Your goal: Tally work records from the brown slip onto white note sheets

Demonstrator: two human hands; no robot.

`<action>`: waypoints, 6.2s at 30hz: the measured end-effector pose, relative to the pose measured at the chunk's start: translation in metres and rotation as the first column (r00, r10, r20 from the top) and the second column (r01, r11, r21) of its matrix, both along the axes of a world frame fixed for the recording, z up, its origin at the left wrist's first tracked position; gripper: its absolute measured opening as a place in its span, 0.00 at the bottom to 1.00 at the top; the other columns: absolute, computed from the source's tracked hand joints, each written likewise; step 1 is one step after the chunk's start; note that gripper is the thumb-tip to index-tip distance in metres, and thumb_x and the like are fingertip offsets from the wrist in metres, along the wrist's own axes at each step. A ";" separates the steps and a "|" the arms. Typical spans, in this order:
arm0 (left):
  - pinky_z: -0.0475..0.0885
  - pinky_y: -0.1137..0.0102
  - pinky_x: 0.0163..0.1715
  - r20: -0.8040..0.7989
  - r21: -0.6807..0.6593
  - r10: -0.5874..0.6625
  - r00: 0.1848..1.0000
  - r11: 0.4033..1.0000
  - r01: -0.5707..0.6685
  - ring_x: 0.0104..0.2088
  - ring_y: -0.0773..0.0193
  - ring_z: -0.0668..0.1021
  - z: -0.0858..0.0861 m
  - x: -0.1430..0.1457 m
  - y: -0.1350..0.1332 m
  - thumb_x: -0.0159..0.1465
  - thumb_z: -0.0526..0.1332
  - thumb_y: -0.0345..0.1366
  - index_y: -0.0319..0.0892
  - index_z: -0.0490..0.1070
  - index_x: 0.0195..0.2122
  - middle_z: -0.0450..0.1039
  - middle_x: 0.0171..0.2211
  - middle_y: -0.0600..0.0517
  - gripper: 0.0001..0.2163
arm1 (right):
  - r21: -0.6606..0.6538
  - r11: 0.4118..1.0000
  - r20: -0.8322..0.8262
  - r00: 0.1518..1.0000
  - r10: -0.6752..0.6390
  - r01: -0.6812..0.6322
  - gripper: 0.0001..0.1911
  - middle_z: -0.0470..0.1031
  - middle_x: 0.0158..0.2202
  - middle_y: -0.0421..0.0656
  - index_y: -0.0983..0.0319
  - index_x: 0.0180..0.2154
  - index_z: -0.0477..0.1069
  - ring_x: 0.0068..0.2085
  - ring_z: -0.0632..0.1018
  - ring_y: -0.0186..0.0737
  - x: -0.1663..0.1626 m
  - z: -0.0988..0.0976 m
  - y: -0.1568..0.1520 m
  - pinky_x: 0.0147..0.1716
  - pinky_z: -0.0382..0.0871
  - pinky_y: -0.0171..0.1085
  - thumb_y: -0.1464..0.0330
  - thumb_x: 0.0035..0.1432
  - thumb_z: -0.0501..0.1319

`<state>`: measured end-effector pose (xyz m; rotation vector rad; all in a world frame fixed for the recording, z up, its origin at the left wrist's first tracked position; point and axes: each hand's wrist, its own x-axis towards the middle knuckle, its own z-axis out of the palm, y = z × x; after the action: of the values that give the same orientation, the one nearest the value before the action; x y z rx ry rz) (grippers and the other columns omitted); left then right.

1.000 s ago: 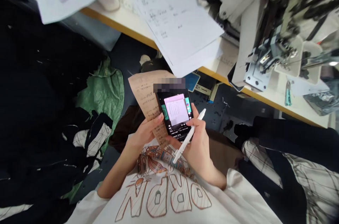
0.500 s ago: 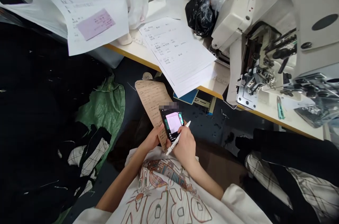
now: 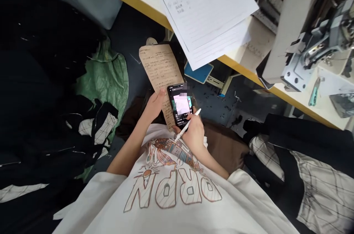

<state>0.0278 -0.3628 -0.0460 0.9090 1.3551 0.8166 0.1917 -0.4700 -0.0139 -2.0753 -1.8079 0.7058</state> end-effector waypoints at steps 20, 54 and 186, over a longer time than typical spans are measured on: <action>0.61 0.54 0.66 -0.750 0.612 0.157 0.643 0.534 0.583 0.65 0.52 0.67 0.111 -0.001 0.091 0.69 0.56 0.49 0.38 0.64 0.60 0.68 0.61 0.44 0.24 | -0.032 0.980 -0.232 0.952 -0.201 0.199 0.16 0.78 0.52 0.52 0.59 0.48 0.65 0.51 0.80 0.47 0.038 0.027 0.009 0.52 0.73 0.48 0.55 0.68 0.53; 0.58 0.71 0.69 -0.059 0.685 0.175 0.983 0.723 -0.088 0.63 0.75 0.70 0.125 -0.006 0.310 0.77 0.41 0.25 0.31 0.51 0.66 0.67 0.65 0.55 0.18 | 0.309 0.949 -0.308 0.950 0.042 0.058 0.26 0.58 0.21 0.35 0.59 0.23 0.56 0.22 0.63 0.30 0.061 0.059 0.032 0.22 0.55 0.33 0.49 0.66 0.50; 0.66 0.63 0.60 0.547 0.428 -0.003 0.837 0.861 -0.277 0.58 0.63 0.69 0.116 -0.007 0.298 0.68 0.51 0.24 0.52 0.68 0.36 0.80 0.39 0.58 0.14 | 0.423 0.900 -0.381 0.880 0.284 -0.107 0.15 0.62 0.20 0.34 0.56 0.24 0.55 0.24 0.63 0.32 -0.004 0.078 0.316 0.27 0.64 0.38 0.68 0.58 0.59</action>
<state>0.0210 -0.0650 0.0705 0.8760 0.7263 1.4598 0.1874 -0.1542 0.0641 -1.3556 -1.7379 0.7191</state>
